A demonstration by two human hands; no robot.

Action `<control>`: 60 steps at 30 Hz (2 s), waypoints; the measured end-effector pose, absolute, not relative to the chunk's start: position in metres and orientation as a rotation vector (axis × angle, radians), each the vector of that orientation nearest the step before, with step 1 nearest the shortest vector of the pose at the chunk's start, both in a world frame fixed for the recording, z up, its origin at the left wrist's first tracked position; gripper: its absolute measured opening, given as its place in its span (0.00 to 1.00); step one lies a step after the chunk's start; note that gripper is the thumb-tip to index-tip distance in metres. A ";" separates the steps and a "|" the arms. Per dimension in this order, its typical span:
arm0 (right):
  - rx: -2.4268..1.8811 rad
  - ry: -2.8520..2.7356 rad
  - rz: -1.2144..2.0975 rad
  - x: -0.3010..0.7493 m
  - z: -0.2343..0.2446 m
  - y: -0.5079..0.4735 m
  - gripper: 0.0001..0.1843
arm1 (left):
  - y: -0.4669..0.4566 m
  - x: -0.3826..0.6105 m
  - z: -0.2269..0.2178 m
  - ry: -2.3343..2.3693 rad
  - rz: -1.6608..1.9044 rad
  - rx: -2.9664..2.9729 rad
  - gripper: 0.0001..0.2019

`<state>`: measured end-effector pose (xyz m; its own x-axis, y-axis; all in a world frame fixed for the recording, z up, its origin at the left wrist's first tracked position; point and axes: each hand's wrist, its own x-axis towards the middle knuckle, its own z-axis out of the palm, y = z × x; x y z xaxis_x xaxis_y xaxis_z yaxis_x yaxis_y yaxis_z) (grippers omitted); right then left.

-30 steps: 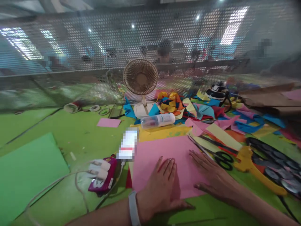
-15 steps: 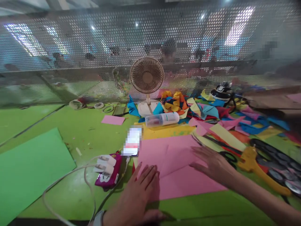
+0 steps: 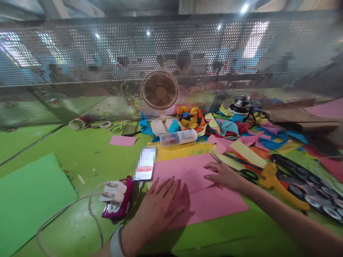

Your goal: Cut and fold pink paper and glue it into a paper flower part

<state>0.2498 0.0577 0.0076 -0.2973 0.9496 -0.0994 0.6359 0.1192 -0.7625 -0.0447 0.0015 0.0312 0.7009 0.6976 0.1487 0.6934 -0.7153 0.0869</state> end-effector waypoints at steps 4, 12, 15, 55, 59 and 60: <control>-1.367 -1.507 1.262 0.252 0.013 0.059 0.19 | 0.012 -0.036 0.038 1.296 0.506 2.803 0.29; -1.070 -1.014 1.366 0.247 0.033 0.045 0.17 | 0.033 -0.010 0.054 1.303 1.079 1.577 0.41; -1.098 -1.116 1.333 0.245 0.027 0.044 0.15 | 0.046 0.001 0.058 1.003 1.052 1.345 0.26; -0.991 -2.619 0.520 0.277 0.007 0.015 0.28 | 0.037 -0.038 0.020 0.551 0.412 2.881 0.15; -1.005 -2.475 0.645 0.277 0.003 0.019 0.19 | 0.039 -0.035 0.014 0.689 0.529 2.719 0.10; -1.027 -2.416 0.688 0.276 0.003 0.020 0.16 | 0.040 -0.032 0.014 0.740 0.557 2.650 0.10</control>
